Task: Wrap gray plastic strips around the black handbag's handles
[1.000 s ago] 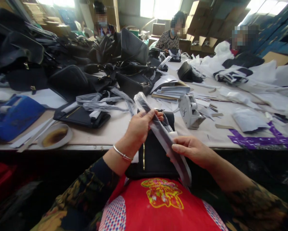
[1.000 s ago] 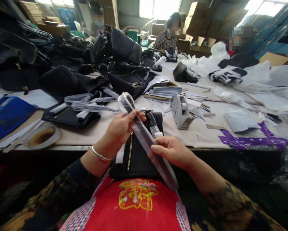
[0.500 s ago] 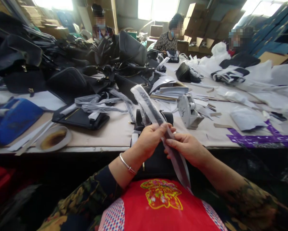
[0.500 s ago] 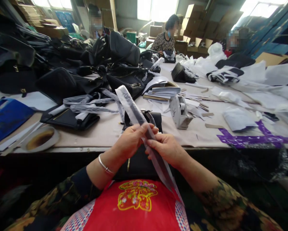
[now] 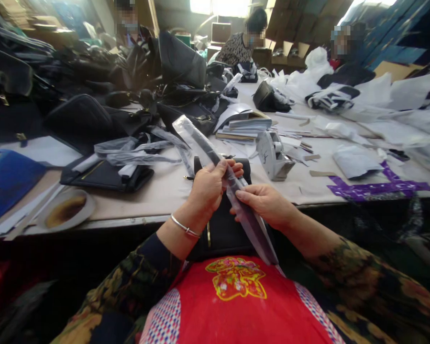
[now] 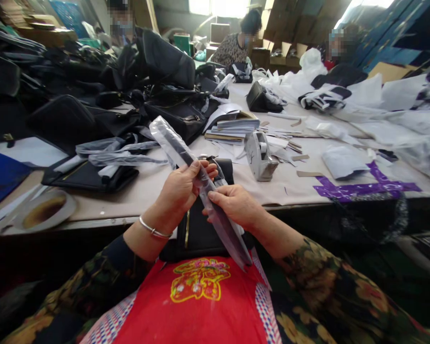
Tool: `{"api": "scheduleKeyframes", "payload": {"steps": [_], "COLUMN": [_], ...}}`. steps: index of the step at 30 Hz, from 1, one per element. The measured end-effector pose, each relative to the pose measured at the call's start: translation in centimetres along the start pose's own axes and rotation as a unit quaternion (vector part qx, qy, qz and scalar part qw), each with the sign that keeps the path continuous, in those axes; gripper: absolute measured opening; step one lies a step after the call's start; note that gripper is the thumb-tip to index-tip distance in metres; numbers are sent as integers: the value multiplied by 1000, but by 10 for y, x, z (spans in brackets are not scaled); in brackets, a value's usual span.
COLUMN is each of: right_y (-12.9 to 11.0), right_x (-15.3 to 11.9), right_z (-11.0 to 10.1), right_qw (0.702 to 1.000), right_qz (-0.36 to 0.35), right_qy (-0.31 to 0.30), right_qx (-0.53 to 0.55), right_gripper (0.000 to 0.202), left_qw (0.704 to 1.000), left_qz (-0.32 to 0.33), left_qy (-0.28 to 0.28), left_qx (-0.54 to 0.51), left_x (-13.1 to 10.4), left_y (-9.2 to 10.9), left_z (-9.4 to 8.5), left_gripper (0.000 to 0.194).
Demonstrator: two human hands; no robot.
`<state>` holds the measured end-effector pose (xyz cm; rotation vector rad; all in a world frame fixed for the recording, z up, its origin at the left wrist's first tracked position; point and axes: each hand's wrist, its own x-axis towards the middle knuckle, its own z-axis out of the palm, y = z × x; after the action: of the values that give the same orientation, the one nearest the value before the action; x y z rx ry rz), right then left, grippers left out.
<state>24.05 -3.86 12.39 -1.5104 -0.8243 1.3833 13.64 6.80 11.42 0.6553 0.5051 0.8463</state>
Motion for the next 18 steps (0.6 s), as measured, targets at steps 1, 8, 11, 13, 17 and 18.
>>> {"api": "scheduleKeyframes", "payload": {"steps": [1,8,11,13,17,18], "right_y": [-2,-7,-5,-5,-2,-1], "right_x": [3,16,21,23,14,9], "right_z": [1,10,11,11,6,4], "right_qw": [1000,997,994,993,998,999], "right_qz": [-6,-59,-92,-96,-50,-33], "right_qy": [11,41,60,73,44,22], "right_qx": [9,7,4,6,11,8], "right_gripper": [31,31,36,39,44,45], "left_qw": [1000,995,991,987,982,983], "left_qz": [-8,-39,-19,-9,43,59], "left_qy": [0,11,-20,-30,-3,3], "left_qx": [1,96,131,157,183,171], "left_x": [-1,-8,-13,-16,-13,-9], "left_y": [-3,-9,-13,-14,-5,-1], "left_z": [1,-4,-8,-7,-2,-1], "left_gripper": [15,18,21,22,16,14]}}
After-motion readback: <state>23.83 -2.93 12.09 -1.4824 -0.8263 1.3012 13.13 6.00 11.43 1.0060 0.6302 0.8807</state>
